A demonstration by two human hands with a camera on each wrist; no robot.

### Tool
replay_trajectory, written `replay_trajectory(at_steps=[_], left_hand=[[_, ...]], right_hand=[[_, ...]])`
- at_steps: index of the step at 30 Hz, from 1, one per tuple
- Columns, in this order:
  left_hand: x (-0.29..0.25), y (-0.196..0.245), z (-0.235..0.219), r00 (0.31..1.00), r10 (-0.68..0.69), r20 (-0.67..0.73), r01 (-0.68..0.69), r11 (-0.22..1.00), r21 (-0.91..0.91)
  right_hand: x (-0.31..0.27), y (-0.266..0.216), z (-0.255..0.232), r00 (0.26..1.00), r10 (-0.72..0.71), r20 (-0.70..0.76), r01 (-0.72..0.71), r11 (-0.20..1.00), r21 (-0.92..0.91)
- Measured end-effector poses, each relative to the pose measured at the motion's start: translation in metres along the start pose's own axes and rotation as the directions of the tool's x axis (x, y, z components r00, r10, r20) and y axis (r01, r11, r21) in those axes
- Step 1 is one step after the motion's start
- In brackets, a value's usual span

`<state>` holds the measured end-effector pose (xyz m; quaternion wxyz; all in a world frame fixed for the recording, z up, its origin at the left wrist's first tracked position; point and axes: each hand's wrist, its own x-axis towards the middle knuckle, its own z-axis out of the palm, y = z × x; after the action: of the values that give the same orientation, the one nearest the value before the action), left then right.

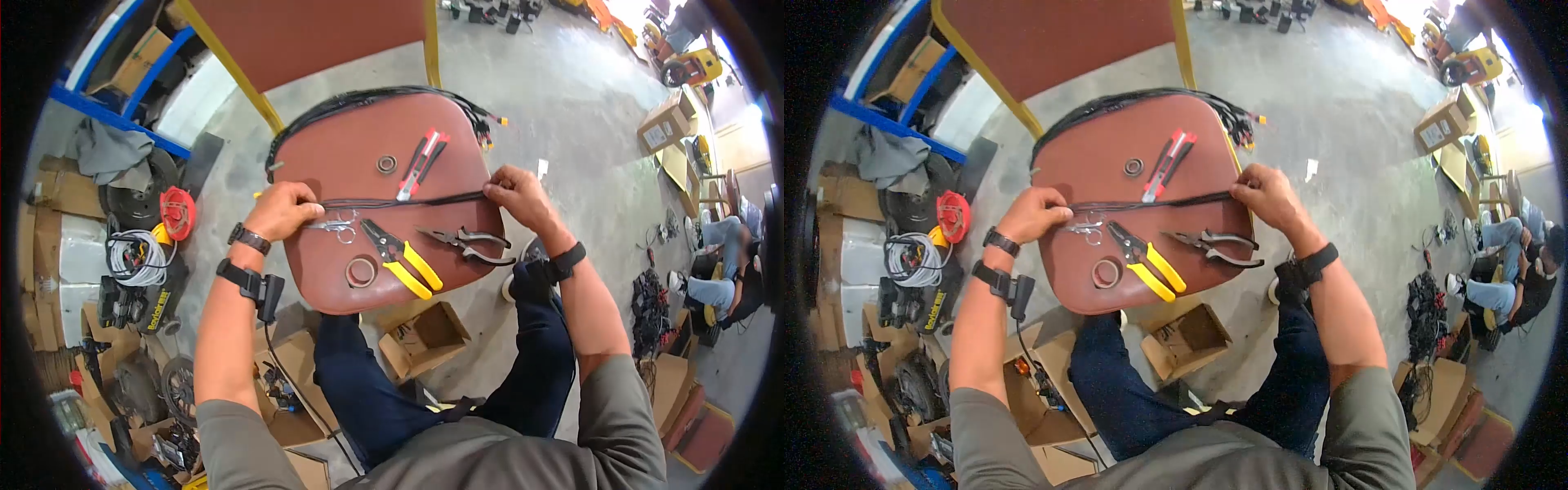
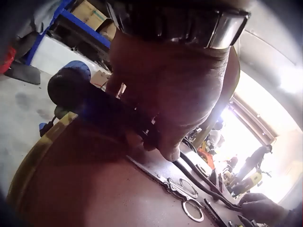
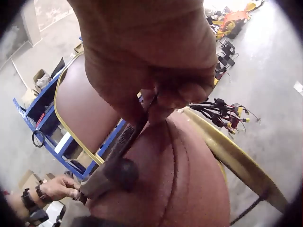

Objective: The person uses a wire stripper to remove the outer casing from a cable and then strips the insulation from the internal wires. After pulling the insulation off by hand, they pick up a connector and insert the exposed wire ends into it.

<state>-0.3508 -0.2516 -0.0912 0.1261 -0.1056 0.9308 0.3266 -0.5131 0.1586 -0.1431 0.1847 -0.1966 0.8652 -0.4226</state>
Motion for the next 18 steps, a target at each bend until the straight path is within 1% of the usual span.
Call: replay_trajectory(at_steps=[2, 4, 5, 6, 8, 9, 12, 13, 16, 17, 18], left_hand=[[0.001, 0.005, -0.001, 0.999, -0.032, -0.013, 0.032, 0.998, 0.048], [0.003, 0.0, 0.004, 0.982, 0.137, -0.131, -0.114, 0.979, 0.171], [0.0, -0.004, 0.007, 0.961, 0.217, -0.174, -0.173, 0.956, 0.238], [0.0, -0.005, 0.008, 0.966, 0.203, -0.158, -0.166, 0.961, 0.221], [-0.001, -0.005, 0.008, 0.975, 0.18, -0.134, -0.153, 0.97, 0.189], [-0.001, -0.005, 0.008, 0.99, 0.106, -0.096, -0.094, 0.989, 0.115], [0.001, -0.002, 0.001, 0.995, -0.096, 0.022, 0.095, 0.995, 0.02], [0.002, -0.003, -0.001, 0.989, -0.131, 0.066, 0.133, 0.991, -0.025], [0.002, -0.002, 0.002, 0.997, -0.081, 0.012, 0.081, 0.994, -0.067], [0.003, 0.0, 0.002, 0.994, -0.11, 0.016, 0.11, 0.994, -0.002], [0.002, 0.002, 0.004, 0.998, -0.06, -0.033, 0.062, 0.996, 0.058]], right_hand=[[0.009, 0.003, -0.003, 0.999, 0.005, 0.039, -0.006, 1.0, 0.004], [0.006, -0.003, -0.004, 0.996, 0.043, 0.083, -0.044, 0.999, 0.017], [0.002, -0.01, -0.005, 0.997, 0.038, 0.061, -0.037, 0.999, -0.017], [0.001, -0.016, -0.006, 0.997, 0.046, 0.062, -0.042, 0.997, -0.071], [0.004, -0.009, -0.005, 0.992, 0.09, 0.084, -0.088, 0.995, -0.036], [-0.001, -0.023, -0.008, 0.985, 0.119, 0.126, -0.117, 0.993, -0.023], [-0.002, -0.022, -0.007, 0.982, 0.122, 0.147, -0.127, 0.991, 0.03], [-0.003, -0.026, -0.009, 0.977, 0.114, 0.181, -0.113, 0.993, -0.012], [-0.003, -0.022, -0.006, 0.986, 0.069, 0.151, -0.062, 0.997, -0.052], [-0.004, -0.021, -0.007, 0.983, 0.094, 0.156, -0.08, 0.992, -0.093], [-0.009, -0.024, -0.009, 0.989, 0.084, 0.121, -0.068, 0.989, -0.132]])
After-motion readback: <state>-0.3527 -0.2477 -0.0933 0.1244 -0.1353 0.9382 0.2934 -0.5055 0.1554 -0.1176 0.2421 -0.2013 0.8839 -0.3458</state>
